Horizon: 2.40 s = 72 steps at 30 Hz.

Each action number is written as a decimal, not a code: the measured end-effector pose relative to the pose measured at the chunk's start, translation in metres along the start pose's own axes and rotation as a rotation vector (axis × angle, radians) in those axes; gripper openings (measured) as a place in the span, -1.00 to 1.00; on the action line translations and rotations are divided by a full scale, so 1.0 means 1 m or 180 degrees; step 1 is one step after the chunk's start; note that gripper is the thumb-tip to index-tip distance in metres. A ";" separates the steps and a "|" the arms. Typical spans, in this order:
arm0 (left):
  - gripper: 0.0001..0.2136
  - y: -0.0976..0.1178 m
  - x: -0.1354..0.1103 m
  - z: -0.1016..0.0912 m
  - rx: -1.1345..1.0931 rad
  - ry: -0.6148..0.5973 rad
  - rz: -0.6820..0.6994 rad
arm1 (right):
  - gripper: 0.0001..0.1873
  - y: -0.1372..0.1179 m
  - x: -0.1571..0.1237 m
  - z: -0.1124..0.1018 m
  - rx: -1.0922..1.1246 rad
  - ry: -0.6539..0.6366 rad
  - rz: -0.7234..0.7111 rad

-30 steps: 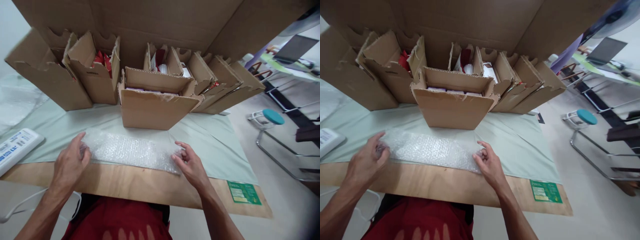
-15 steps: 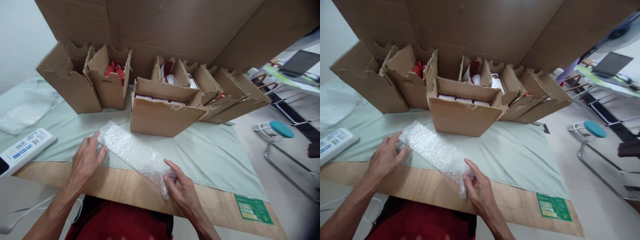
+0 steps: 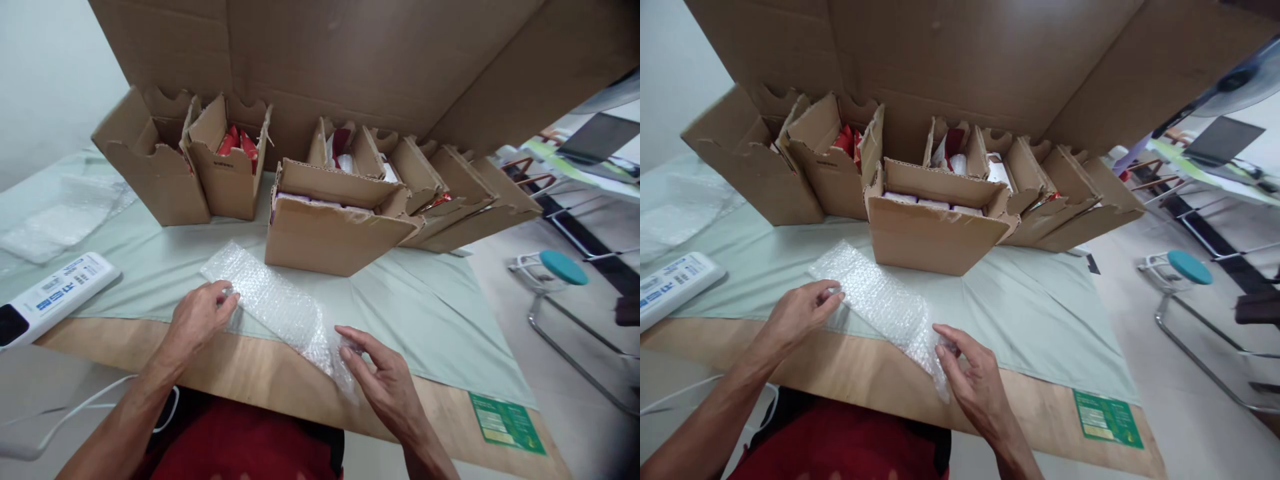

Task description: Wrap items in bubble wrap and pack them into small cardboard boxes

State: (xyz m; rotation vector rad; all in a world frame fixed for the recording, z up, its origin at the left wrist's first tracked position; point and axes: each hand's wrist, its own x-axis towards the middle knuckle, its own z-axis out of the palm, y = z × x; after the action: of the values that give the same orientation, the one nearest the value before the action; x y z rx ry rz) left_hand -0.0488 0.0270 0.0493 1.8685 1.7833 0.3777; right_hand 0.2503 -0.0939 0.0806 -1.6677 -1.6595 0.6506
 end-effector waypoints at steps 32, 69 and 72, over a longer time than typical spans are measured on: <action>-0.40 0.005 0.000 0.011 -0.2881 0.0458 -0.0628 | -0.81 -0.012 -0.038 0.037 0.1065 -0.1635 0.0401; -0.24 -0.035 -0.064 0.016 -0.2402 -0.0219 0.0728 | -0.51 -0.039 0.051 0.095 0.3634 -0.1631 0.0993; -0.44 -0.029 -0.057 0.024 -0.1993 0.0336 0.0118 | -0.27 -0.034 0.055 0.105 0.3522 -0.1408 0.0933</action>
State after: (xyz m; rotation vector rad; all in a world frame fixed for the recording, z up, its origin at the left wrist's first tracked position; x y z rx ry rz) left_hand -0.0651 -0.0335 0.0222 1.4502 1.4610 0.9407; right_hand 0.1518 -0.0287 0.0451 -0.9468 -0.9289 1.7742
